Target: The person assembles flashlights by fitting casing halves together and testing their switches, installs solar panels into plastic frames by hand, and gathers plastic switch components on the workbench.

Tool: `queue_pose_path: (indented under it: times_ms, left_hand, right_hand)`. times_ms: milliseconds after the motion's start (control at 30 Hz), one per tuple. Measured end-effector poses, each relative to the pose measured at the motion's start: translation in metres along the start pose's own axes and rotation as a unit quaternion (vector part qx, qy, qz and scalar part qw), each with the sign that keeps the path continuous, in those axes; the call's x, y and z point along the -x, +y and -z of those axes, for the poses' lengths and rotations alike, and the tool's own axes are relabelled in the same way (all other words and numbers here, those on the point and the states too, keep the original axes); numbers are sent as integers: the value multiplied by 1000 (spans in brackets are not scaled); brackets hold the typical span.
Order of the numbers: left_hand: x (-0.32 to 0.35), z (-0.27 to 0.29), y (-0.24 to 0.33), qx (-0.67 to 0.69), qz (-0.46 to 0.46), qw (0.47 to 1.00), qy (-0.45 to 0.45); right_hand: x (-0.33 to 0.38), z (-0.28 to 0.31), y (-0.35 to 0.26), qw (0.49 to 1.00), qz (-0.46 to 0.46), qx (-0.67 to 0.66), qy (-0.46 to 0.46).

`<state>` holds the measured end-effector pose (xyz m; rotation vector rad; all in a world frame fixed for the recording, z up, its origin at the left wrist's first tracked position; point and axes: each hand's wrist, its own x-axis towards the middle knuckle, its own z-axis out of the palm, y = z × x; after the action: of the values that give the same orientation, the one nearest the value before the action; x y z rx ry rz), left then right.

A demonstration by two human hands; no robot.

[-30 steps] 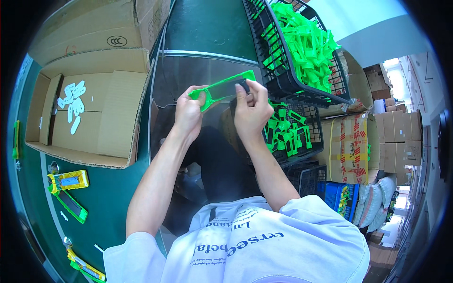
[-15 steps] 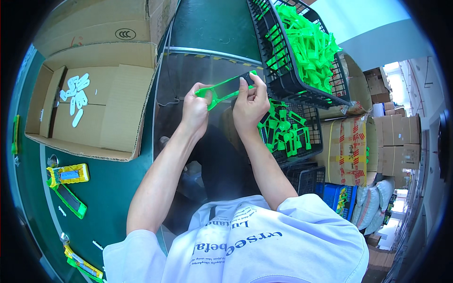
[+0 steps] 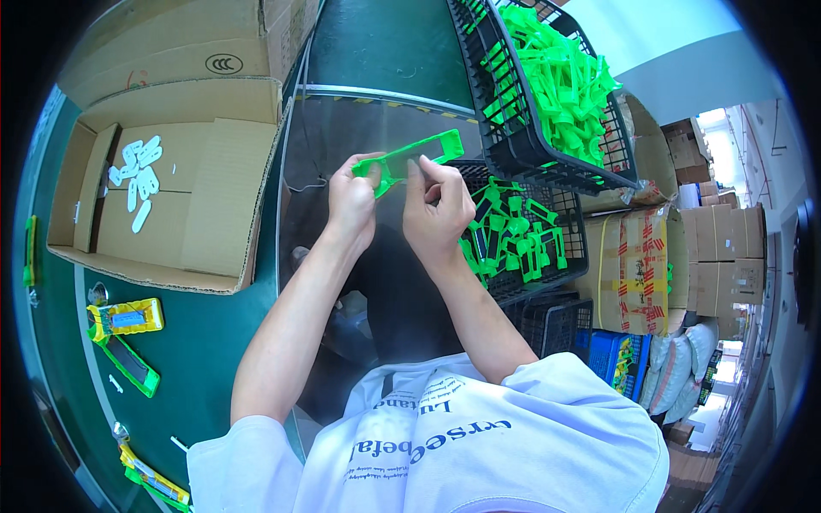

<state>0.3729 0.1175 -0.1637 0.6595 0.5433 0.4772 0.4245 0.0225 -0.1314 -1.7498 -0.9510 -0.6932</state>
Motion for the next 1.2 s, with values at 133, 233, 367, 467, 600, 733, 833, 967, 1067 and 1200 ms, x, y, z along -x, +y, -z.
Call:
queue_pose_path:
  times_ms: [133,233,367,467,600,733,833,967,1067,1200]
  left_hand:
    - [-3,2,-2,-41,-33,998,-21]
    - [-3,1,4,-93,-47,994,-39]
    - [-8,7,5,-77,-34,995,-61]
    - [-10,7,5,-81,-58,993,-55]
    - [-4,2,11,-2,0,995,-101]
    - [-4,1,12,12,22,991,-131]
    - [-4,2,12,21,20,991,-128]
    - [-4,3,9,31,22,992,-120]
    - [-5,5,7,44,19,992,-113]
    - [-6,8,5,27,8,995,-100]
  right_hand:
    - [-1,1,2,1000,21,3,1]
    - [-8,2,-3,984,-169,-54,24]
    - [-23,11,6,953,-268,-134,48]
    - [-28,23,8,988,-145,-51,32]
    - [-23,15,9,981,-171,-80,36]
    - [-22,12,4,996,-78,-35,34]
    - [-22,8,5,998,-33,-15,46]
    - [-19,8,3,999,-10,12,34]
    - [-16,7,2,999,12,37,22]
    - [-15,7,5,998,-9,50,25]
